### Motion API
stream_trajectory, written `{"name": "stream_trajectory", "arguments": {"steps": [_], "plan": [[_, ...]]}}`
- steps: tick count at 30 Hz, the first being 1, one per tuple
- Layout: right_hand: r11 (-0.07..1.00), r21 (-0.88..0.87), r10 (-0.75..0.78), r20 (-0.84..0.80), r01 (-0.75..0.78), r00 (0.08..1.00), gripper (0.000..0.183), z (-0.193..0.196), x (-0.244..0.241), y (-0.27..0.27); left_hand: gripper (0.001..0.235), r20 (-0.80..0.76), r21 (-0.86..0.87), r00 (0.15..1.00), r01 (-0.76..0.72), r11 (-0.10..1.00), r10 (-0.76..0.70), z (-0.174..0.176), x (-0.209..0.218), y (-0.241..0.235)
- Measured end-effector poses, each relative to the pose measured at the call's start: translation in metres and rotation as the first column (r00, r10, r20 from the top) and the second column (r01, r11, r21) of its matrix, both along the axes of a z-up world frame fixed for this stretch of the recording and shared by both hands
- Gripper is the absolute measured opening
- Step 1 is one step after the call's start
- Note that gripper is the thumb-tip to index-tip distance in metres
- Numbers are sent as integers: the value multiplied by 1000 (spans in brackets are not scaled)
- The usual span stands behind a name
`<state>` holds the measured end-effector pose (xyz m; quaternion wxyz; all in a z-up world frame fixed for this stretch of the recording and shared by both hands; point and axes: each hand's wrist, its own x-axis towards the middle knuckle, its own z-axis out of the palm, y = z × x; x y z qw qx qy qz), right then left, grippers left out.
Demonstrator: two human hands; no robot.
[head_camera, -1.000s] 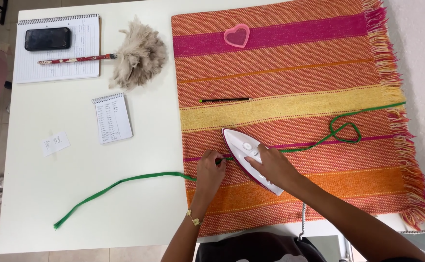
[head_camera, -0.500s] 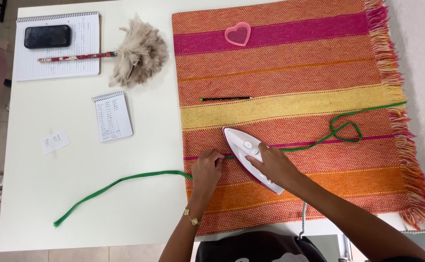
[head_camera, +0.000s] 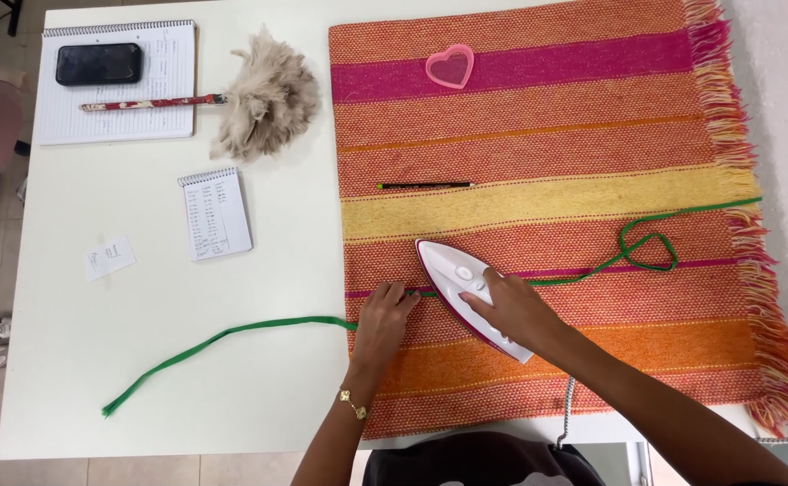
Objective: The person uses a white electric iron to press a long green yarn strip laid out on a colorful striped mat. They repeatedly move the iron along the yarn, adjusting the strip's position with their left hand to ensure it is straight and flat.
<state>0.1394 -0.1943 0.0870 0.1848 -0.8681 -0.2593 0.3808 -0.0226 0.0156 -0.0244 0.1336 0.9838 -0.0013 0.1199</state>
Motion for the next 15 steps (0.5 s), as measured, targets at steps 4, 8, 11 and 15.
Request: {"name": "stream_trajectory", "arguments": {"steps": [4, 8, 11, 15], "plan": [[1000, 4, 20, -3, -20, 1000, 55, 10, -6, 9, 17, 29, 20, 1000, -6, 1000, 6, -2, -1, 0], [999, 38, 8, 26, -9, 1000, 54, 2, -7, 8, 18, -24, -78, 999, -46, 996, 44, 1, 2, -2], [1000, 25, -1, 14, 1, 1000, 56, 22, -13, 15, 17, -83, -167, 992, -106, 980, 93, 3, 7, 0], [999, 39, -29, -15, 29, 999, 57, 25, -20, 23, 18, -149, -292, 980, -172, 941, 133, 16, 8, -2]]}}
